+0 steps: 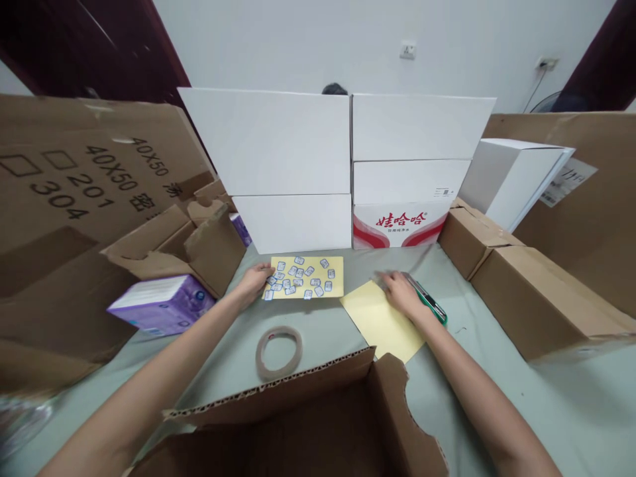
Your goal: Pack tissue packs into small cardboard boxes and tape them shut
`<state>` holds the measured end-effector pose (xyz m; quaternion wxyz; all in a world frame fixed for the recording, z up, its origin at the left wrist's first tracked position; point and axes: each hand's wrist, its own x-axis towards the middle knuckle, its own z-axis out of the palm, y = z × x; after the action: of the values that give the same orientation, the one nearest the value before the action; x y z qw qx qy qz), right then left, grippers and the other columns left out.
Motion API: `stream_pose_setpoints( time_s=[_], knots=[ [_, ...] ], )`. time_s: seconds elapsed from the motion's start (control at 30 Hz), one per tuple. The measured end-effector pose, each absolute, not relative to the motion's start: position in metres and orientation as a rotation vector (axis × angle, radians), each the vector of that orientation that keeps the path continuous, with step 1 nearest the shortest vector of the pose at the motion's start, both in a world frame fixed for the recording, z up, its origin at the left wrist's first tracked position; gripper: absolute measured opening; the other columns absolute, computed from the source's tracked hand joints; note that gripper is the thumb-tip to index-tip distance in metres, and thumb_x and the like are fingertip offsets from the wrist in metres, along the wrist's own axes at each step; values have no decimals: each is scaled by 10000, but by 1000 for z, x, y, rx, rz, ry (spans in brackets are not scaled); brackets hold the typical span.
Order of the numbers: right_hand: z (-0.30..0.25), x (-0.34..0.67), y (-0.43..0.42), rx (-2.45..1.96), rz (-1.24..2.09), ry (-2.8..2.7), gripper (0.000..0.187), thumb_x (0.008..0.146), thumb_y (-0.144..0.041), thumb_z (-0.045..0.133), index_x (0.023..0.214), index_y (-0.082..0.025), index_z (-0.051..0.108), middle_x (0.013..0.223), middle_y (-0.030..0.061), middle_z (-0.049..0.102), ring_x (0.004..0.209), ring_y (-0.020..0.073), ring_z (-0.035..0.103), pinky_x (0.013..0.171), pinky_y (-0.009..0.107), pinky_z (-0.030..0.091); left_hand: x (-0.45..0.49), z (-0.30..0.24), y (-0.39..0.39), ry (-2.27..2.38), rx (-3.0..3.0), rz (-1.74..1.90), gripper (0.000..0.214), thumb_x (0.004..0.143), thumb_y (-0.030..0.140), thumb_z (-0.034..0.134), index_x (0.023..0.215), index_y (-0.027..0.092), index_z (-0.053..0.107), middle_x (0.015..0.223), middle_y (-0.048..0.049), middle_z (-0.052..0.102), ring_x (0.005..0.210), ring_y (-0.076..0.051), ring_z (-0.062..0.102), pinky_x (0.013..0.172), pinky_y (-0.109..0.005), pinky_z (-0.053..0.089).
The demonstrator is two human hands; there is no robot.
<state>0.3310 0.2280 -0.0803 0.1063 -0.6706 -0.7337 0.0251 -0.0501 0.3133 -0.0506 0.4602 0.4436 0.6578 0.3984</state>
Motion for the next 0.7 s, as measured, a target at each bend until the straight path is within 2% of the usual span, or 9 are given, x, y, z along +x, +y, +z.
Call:
stream_pose_setpoints(
  time_s=[0.2, 0.33, 0.57, 0.7],
  knots=[
    [-80, 318, 254, -2015, 163, -2076, 299, 954, -339, 586, 1205, -177, 597, 1234, 90, 605, 1047, 215, 621, 892, 431, 536, -38, -52, 315, 1521, 1144, 861, 334, 931, 341, 596, 1209, 158, 578, 1201, -92, 617, 1013, -216, 638, 853, -421, 560],
    [-74, 335, 254, -2107, 209, -1909, 334, 954, -344, 584, 1246, -182, 573, 1271, 98, 583, 1075, 226, 610, 902, 442, 531, -29, -56, 329, 1488, 1144, 817, 336, 930, 340, 597, 1212, 158, 576, 1203, -93, 616, 1014, -217, 638, 854, -422, 560],
    [-74, 350, 220, -2089, 740, -2060, 297, 942, -346, 607, 1163, -148, 611, 1136, 69, 640, 943, 195, 650, 797, 380, 566, -24, -68, 348, 1566, 1082, 824, 353, 928, 346, 598, 1228, 161, 570, 1233, -96, 603, 1049, -232, 627, 878, -440, 551],
    [-79, 338, 206, -2079, 820, -2121, 296, 941, -337, 608, 1178, -160, 606, 1183, 81, 624, 995, 204, 636, 843, 406, 554, -29, -70, 343, 1572, 1026, 846, 350, 930, 346, 597, 1226, 161, 570, 1223, -96, 607, 1036, -225, 632, 868, -433, 555]
  ],
)
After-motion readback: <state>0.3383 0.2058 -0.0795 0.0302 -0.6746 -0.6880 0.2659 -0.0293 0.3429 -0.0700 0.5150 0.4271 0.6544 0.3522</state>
